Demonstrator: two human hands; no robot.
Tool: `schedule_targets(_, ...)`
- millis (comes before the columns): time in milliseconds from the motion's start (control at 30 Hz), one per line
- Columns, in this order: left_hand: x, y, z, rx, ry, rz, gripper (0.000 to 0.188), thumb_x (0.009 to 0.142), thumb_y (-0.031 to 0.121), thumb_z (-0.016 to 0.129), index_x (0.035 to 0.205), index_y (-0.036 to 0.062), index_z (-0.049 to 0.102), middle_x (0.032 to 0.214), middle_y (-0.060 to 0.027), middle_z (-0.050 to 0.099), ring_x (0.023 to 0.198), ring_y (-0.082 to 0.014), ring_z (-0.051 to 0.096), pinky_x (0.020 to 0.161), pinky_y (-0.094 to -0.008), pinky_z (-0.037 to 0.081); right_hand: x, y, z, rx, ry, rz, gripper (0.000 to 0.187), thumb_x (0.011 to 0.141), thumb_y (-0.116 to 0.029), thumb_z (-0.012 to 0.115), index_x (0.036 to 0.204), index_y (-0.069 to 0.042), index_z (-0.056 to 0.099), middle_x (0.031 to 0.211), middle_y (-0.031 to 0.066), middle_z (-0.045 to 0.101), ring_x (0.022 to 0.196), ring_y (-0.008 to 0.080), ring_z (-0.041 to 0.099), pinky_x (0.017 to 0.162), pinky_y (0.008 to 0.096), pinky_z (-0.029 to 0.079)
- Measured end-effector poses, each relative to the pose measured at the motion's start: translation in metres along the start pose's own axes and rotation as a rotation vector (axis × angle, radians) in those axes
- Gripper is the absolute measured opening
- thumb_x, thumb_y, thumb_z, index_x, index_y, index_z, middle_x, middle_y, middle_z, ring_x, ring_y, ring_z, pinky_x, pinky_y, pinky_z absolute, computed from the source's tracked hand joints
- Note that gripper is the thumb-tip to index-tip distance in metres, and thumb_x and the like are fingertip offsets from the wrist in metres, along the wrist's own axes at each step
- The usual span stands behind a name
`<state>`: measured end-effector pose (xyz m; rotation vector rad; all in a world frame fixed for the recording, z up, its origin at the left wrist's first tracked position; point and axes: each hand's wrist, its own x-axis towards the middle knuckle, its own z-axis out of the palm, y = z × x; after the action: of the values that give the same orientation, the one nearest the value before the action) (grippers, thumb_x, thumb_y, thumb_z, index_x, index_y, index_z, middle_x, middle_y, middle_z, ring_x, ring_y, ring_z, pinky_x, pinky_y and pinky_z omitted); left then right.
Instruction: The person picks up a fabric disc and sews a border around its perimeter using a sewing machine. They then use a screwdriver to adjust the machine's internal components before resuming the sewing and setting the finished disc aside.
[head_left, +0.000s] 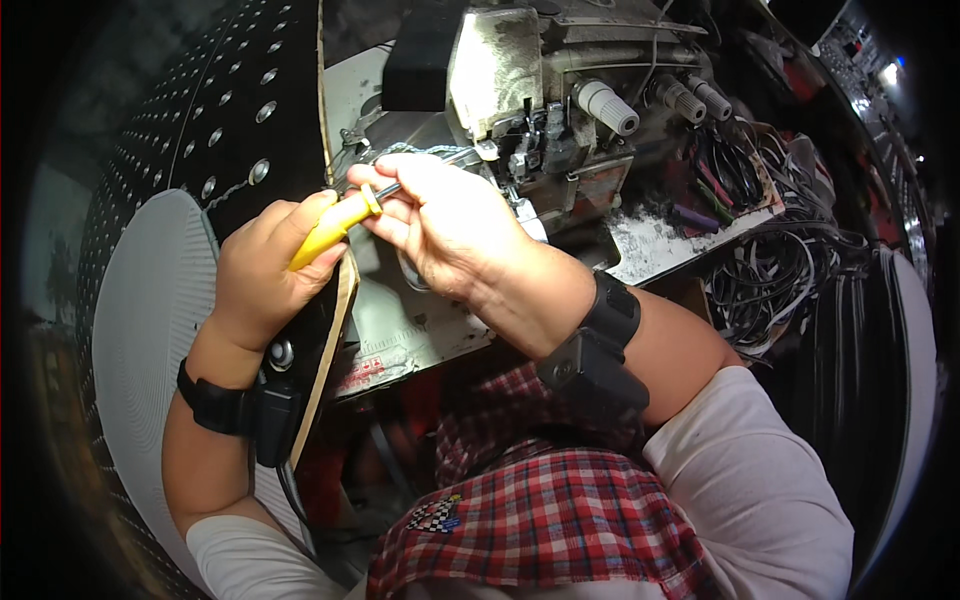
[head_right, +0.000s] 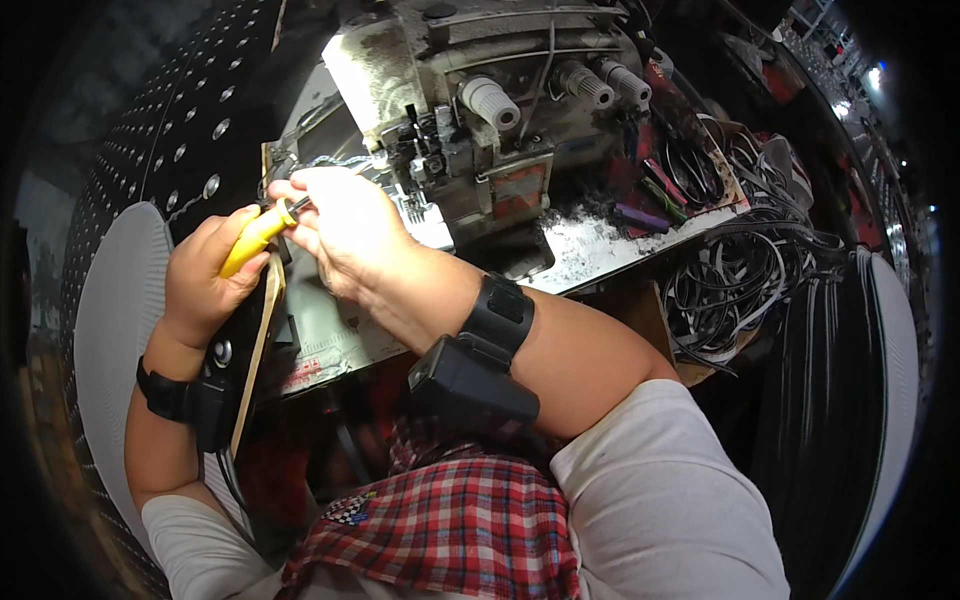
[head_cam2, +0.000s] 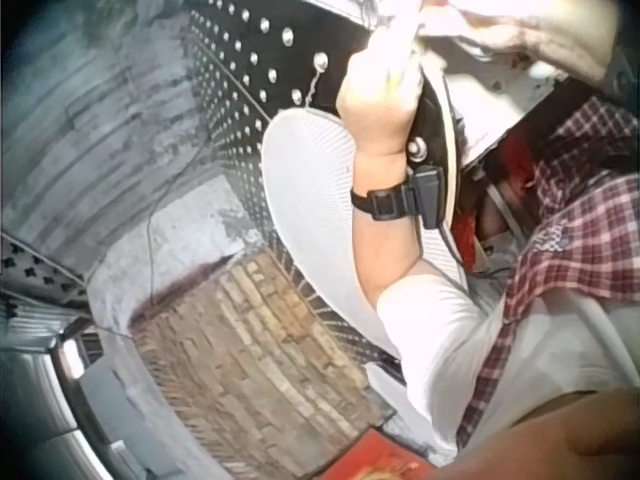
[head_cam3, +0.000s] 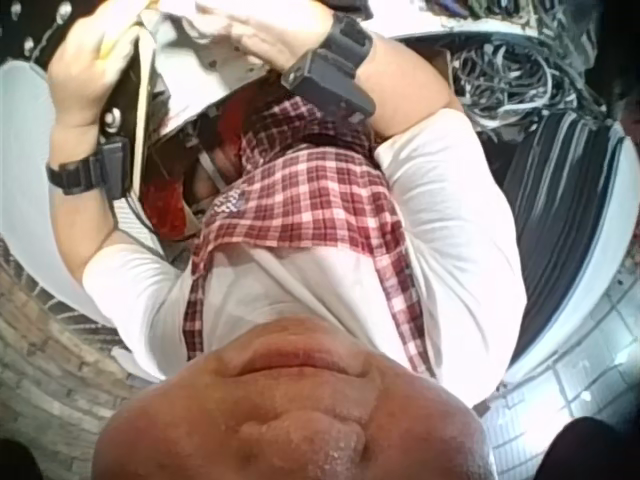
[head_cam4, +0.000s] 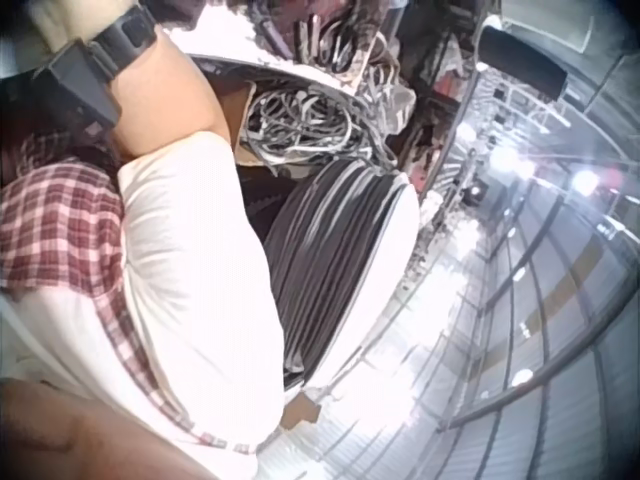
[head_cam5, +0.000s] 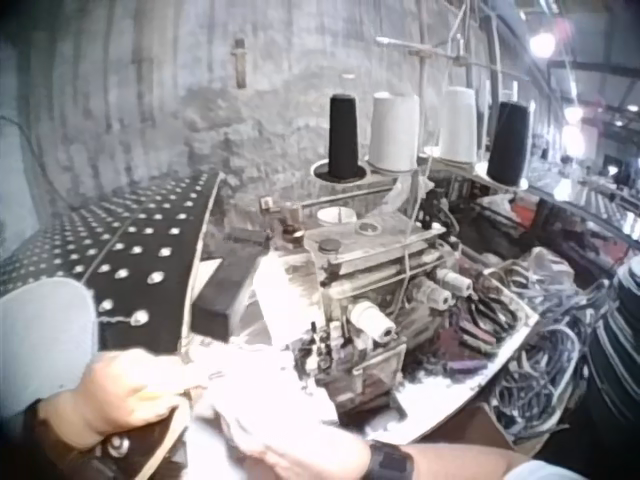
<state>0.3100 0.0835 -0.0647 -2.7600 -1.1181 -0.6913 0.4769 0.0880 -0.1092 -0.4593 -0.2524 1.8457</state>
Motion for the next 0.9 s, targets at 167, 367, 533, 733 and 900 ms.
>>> schedule_targets(167,-0.002,-0.009,0.000,0.043,0.039,0.034,0.039,0.067,0.018,0.067,0.103,0.0072,0.055,0.077,-0.0077,0.056,0.062,-0.0241,0.054,0.055,-0.0306,0.044,0.004,0.001,-0.001,-0.007,-0.003,-0.010,0.011,0.086,-0.012,0.044,0.092,-0.003,0.048,0.090,0.0105,0.057,0.077,0.0137,0.054,0.071,0.0281,0.048)
schedule_targets(367,0.007,-0.012,-0.006,-0.652,-0.225,-0.419,0.036,0.068,0.012,0.065,0.101,0.0017,0.056,0.083,-0.0067,0.059,0.073,-0.0129,0.055,0.068,-0.0241,0.044,0.004,0.001,-0.002,0.035,0.009,-0.010,0.013,0.087,-0.011,0.044,0.091,0.000,0.049,0.096,0.0160,0.056,0.076,0.0182,0.055,0.072,0.0311,0.050)
schedule_targets(533,0.006,-0.003,-0.007,-0.518,-0.225,-0.435,0.034,0.069,0.012,0.065,0.100,0.0014,0.057,0.085,-0.0081,0.060,0.073,-0.0115,0.055,0.068,-0.0242,0.044,0.002,0.003,0.001,0.047,0.056,-0.005,0.013,0.086,-0.010,0.044,0.091,0.001,0.050,0.096,0.0168,0.056,0.074,0.0175,0.054,0.070,0.0315,0.050)
schedule_targets(733,0.003,0.001,-0.002,-0.300,-0.132,-0.331,0.036,0.068,0.016,0.067,0.100,0.0054,0.057,0.083,-0.0117,0.060,0.071,-0.0221,0.059,0.065,-0.0277,0.046,0.003,0.005,-0.002,0.056,0.023,-0.019,0.013,0.086,-0.009,0.043,0.092,0.001,0.049,0.098,0.0179,0.055,0.085,0.0221,0.055,0.077,0.0339,0.048)
schedule_targets(900,-0.003,0.001,0.002,-0.129,-0.047,-0.208,0.037,0.067,0.018,0.068,0.101,0.0088,0.056,0.077,-0.0095,0.057,0.066,-0.0268,0.056,0.060,-0.0312,0.046,0.006,0.006,-0.003,0.024,-0.005,-0.013,0.014,0.087,-0.012,0.043,0.098,-0.003,0.045,0.096,0.0126,0.054,0.086,0.0194,0.055,0.078,0.0321,0.045)
